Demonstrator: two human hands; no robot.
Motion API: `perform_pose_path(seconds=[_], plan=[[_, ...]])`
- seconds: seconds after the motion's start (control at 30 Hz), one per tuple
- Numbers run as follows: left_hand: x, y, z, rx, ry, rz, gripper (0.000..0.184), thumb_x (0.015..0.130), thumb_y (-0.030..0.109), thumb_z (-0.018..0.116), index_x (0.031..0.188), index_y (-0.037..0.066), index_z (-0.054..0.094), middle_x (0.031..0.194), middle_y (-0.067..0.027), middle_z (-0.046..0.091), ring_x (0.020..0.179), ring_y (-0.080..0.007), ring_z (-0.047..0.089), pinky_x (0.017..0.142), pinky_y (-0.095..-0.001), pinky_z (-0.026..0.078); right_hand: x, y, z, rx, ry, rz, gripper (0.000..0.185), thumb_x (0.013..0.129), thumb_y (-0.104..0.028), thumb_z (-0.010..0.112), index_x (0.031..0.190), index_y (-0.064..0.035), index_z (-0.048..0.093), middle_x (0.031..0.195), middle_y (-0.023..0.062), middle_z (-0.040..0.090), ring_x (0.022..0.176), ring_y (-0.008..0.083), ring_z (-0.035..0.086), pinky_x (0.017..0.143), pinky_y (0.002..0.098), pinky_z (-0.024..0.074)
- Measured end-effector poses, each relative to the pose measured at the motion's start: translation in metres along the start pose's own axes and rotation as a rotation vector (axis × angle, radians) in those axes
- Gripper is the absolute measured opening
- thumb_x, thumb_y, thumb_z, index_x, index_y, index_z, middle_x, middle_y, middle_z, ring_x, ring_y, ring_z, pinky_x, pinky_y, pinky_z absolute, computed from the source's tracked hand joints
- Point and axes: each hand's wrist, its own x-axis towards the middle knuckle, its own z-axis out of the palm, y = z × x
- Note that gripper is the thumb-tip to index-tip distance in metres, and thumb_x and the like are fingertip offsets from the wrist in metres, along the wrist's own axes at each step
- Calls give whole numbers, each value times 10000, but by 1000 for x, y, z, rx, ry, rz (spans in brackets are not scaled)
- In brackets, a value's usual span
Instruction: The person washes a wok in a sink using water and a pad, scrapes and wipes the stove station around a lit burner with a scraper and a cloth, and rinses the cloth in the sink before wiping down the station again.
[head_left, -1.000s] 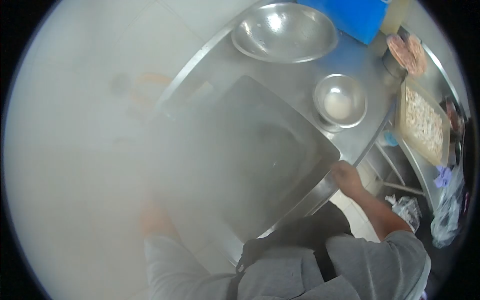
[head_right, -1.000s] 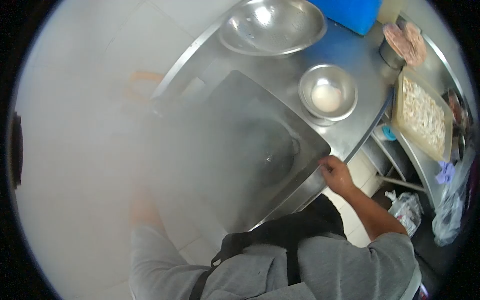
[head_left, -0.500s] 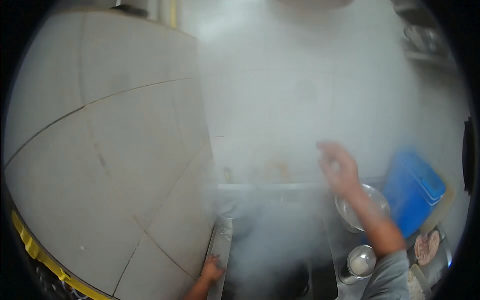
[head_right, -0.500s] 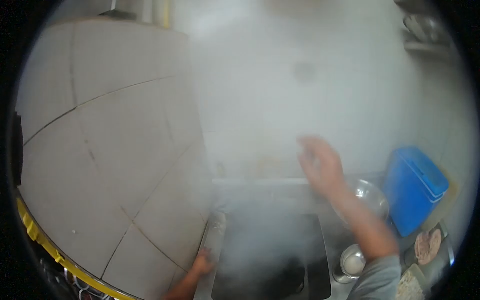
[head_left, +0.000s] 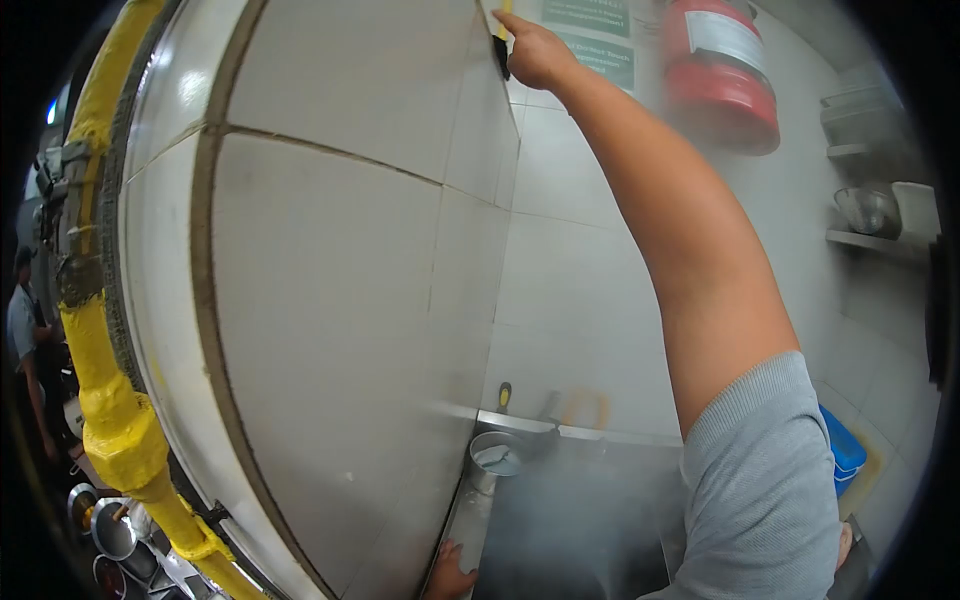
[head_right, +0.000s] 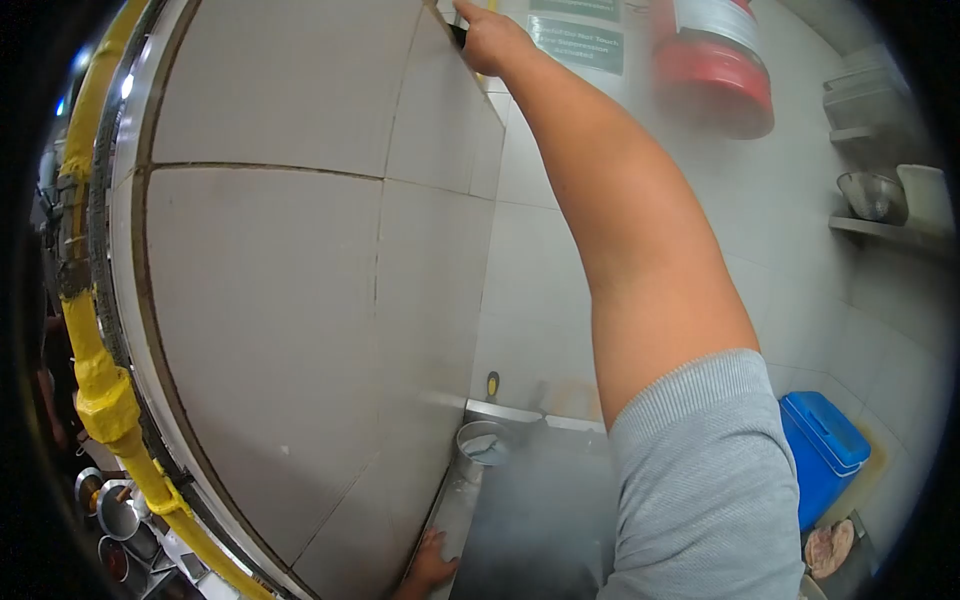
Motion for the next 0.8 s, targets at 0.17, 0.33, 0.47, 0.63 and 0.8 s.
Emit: perform_pose_path(seconds=[0.17, 0.33, 0.47, 0.63, 0.8], plan=[[2, -13, 13, -8, 48, 3, 739, 752, 260, 694, 1356, -39, 392, 1505, -219, 211, 1403, -343, 194, 1138, -405, 221, -6, 2, -12, 155, 101, 191, 343, 771, -145, 536, 1076, -34, 645, 1007, 283, 623, 987, 434, 589, 867, 447, 478], [5, -15, 19, 131, 26, -46, 709, 756, 230, 698, 1356, -15, 413, 1518, -206, 188, 1415, -325, 168, 1146, -404, 207, -81, 76, -19, 360, 382, 420, 508, 721, -247, 536, 1112, 72, 596, 1075, 339, 592, 1071, 430, 562, 936, 405, 437], [13, -28, 32, 248, -31, -36, 768, 735, 217, 716, 1376, -29, 373, 1536, -199, 139, 1420, -350, 137, 1149, -412, 192, -261, 125, -5, 1393, -52, 891, 433, 822, -196, 486, 1152, 77, 552, 1075, 276, 613, 1007, 347, 609, 904, 399, 455], [-19, -11, 43, 260, 30, -82, 731, 740, 245, 710, 1351, -29, 415, 1487, -234, 263, 1395, -356, 222, 1139, -411, 212, -665, 32, -36, 1124, -222, 1829, 399, 861, -219, 490, 1179, 21, 518, 1154, 175, 554, 1099, 289, 503, 957, 461, 386], [16, -14, 61, 147, 121, -262, 768, 745, 346, 691, 1352, -34, 413, 1479, -244, 274, 1396, -359, 218, 1150, -421, 171, -880, -12, -69, 919, -618, 2420, 592, 828, -187, 618, 1357, -3, 427, 1303, 164, 504, 1187, 272, 477, 1005, 438, 358]])
